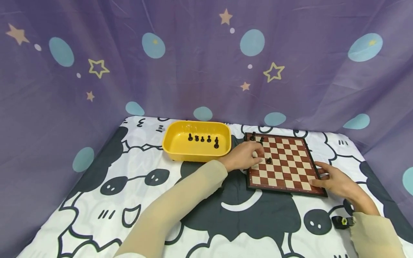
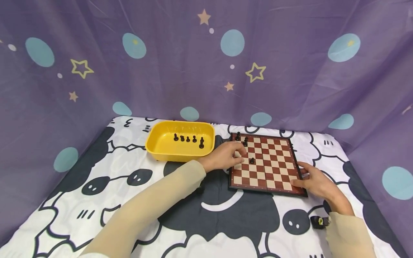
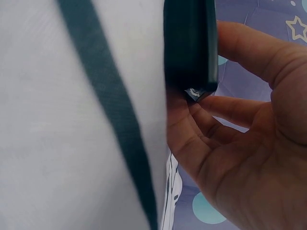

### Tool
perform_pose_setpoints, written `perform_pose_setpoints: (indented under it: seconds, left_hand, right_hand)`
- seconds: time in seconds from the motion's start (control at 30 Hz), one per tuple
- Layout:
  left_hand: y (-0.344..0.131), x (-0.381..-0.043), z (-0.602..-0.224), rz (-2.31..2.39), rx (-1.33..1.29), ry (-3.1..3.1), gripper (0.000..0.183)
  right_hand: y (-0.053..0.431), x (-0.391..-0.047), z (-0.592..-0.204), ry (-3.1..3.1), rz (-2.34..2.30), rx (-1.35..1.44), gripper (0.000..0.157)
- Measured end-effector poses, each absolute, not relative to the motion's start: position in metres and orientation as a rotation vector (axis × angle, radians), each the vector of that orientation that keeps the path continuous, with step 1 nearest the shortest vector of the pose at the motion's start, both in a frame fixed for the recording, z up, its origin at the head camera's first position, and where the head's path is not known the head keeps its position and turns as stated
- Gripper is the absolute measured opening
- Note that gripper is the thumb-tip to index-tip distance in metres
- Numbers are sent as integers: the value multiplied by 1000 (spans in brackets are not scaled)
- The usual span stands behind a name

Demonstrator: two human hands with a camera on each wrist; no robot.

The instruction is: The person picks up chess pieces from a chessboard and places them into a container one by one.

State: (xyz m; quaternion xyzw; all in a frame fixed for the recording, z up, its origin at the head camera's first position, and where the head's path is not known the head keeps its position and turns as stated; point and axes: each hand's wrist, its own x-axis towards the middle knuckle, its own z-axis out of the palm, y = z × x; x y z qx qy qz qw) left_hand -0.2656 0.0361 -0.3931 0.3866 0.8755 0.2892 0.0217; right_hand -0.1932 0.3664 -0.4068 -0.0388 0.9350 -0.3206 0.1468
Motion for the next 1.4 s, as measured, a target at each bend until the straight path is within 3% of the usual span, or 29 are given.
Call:
perform_pose_setpoints:
  seconds: [0.8, 1.4]
  left_hand:
    - [58, -277, -405, 908, 1049, 2673, 27]
    - [72, -280, -410, 892, 1117, 2672, 16]
  right_hand:
    - [367, -195, -407, 2696, -906, -104, 96]
    - [367, -196, -406, 2698, -910, -103, 96]
